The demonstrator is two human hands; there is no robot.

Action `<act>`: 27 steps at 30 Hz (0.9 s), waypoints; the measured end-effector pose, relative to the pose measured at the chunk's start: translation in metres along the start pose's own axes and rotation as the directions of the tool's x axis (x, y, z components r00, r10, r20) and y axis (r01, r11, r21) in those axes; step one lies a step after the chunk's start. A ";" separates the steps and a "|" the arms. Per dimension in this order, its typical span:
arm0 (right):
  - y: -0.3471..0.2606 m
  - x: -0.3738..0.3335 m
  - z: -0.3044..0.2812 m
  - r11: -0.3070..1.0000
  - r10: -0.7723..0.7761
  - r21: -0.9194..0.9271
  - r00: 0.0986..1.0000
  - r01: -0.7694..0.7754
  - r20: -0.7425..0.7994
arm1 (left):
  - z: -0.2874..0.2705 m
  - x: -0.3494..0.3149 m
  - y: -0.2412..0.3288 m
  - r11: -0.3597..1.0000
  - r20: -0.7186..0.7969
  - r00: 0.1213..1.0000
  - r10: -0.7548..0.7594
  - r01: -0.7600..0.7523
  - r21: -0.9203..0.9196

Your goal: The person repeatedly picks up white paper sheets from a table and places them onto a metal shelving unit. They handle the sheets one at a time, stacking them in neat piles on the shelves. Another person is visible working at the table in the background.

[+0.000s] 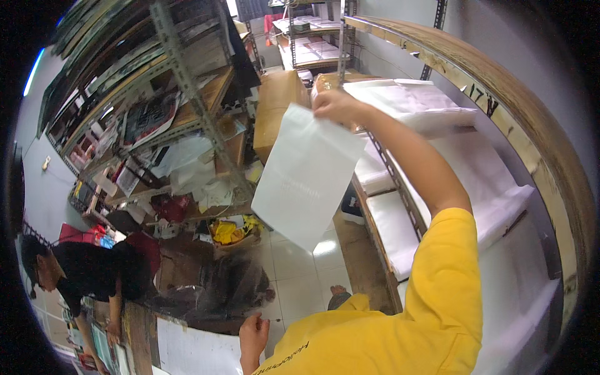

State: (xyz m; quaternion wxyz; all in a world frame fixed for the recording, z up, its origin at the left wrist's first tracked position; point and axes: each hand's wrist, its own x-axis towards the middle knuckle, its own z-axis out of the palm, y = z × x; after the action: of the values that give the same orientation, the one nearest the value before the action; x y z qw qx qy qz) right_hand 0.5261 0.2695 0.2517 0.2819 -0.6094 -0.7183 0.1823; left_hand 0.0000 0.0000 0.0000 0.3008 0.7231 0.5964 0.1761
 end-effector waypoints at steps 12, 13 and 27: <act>0.302 -0.094 -0.280 0.787 0.582 0.274 0.517 -0.553 -0.628 | 0.098 0.091 0.060 0.994 0.131 0.987 -0.093 0.084 0.075; 0.317 -0.106 -0.289 0.763 0.599 0.293 0.461 -0.576 -0.654 | 0.099 0.097 0.065 0.991 0.140 0.984 -0.113 0.102 0.084; 0.414 -0.162 -0.310 0.615 0.626 0.298 0.223 -0.730 -0.747 | 0.097 0.149 0.067 0.978 0.136 0.982 -0.133 0.108 0.176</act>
State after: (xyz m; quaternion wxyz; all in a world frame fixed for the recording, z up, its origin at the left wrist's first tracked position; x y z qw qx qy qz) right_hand 1.0569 0.1646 0.2116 0.4263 -0.8852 -0.1798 -0.0494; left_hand 0.1439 0.1154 -0.0459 0.2920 0.7192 0.6282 0.0527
